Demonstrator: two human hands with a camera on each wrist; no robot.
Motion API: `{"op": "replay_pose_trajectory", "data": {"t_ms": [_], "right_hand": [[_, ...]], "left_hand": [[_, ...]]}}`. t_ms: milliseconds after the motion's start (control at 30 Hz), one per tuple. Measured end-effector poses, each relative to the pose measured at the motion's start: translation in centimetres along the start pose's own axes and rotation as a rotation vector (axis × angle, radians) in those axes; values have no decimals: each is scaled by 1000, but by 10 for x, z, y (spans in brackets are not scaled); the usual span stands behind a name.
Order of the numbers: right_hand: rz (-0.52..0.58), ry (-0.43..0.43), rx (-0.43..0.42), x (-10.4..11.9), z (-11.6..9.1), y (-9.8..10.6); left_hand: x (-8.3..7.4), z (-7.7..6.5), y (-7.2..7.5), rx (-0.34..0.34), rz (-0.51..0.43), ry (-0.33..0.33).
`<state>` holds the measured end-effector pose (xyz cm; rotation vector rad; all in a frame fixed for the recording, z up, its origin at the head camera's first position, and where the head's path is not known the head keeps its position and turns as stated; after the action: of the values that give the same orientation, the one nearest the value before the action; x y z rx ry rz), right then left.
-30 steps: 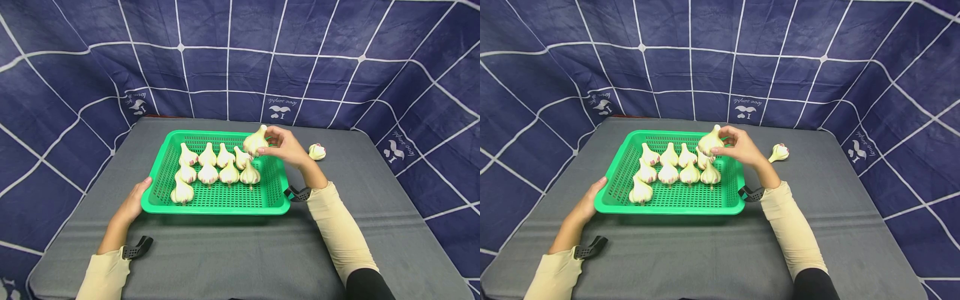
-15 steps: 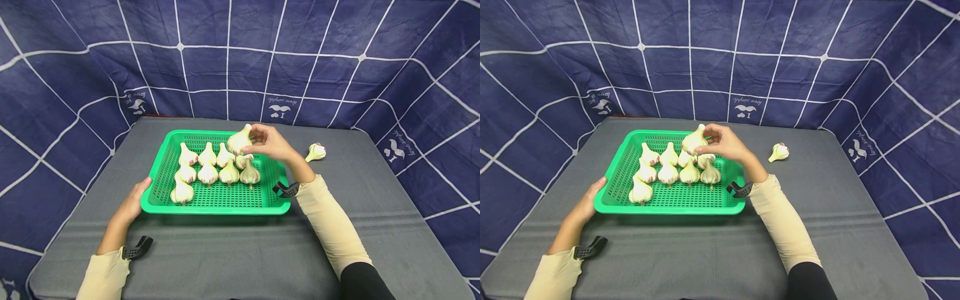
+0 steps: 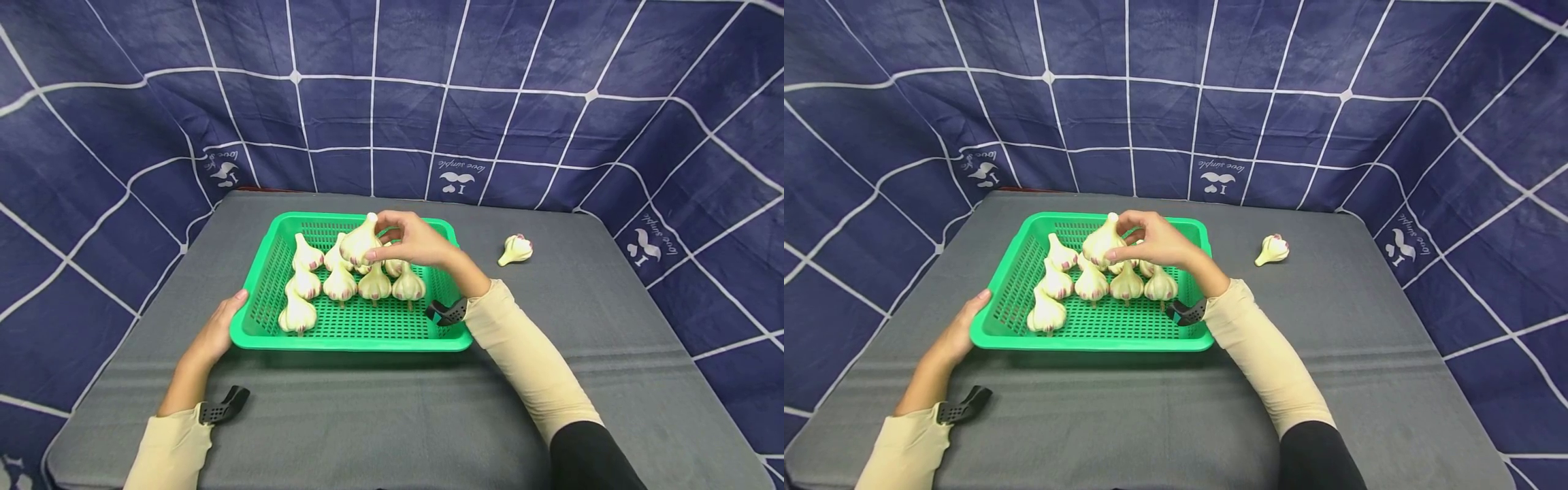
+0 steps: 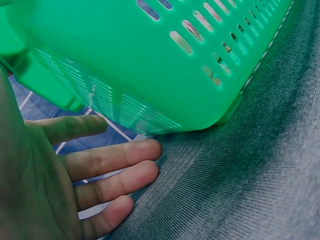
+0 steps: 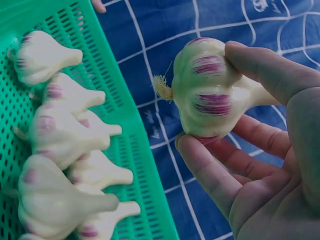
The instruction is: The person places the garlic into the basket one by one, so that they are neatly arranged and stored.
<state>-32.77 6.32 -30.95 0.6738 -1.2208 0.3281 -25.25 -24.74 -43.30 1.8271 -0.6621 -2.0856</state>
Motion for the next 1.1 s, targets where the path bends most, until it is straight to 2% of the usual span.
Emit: {"op": "replay_pose_trajectory", "data": {"t_ms": [333, 500, 633, 733, 933, 1100], "right_hand": [[-46, -17, 106, -3, 17, -34], [-154, -20, 156, -5, 23, -47], [-223, -25, 195, -9, 24, -57], [-229, -60, 253, -14, 23, -65], [-235, -134, 284, -26, 22, -68], [-275, -150, 342, -31, 20, -70]], "left_hand": [[-3, -1, 0, 5, -13, -16], [-4, 0, 0, -1, -13, -16], [-1, -1, 0, -7, -1, 12], [2, -3, 0, -14, 17, 39], [2, -1, 0, -9, 14, 37], [4, 0, 1, -18, 18, 50]]}}
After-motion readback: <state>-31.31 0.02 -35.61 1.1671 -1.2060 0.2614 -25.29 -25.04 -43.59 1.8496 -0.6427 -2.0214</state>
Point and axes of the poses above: each hand's wrist, its own z-axis towards the middle knuckle, its own y-axis out of the back of the hand, x = y × z, the point moved 7 cm from there along z, towards the middle knuckle, and after that the axes turned 7 degrees about z, right-handed, at the moved point
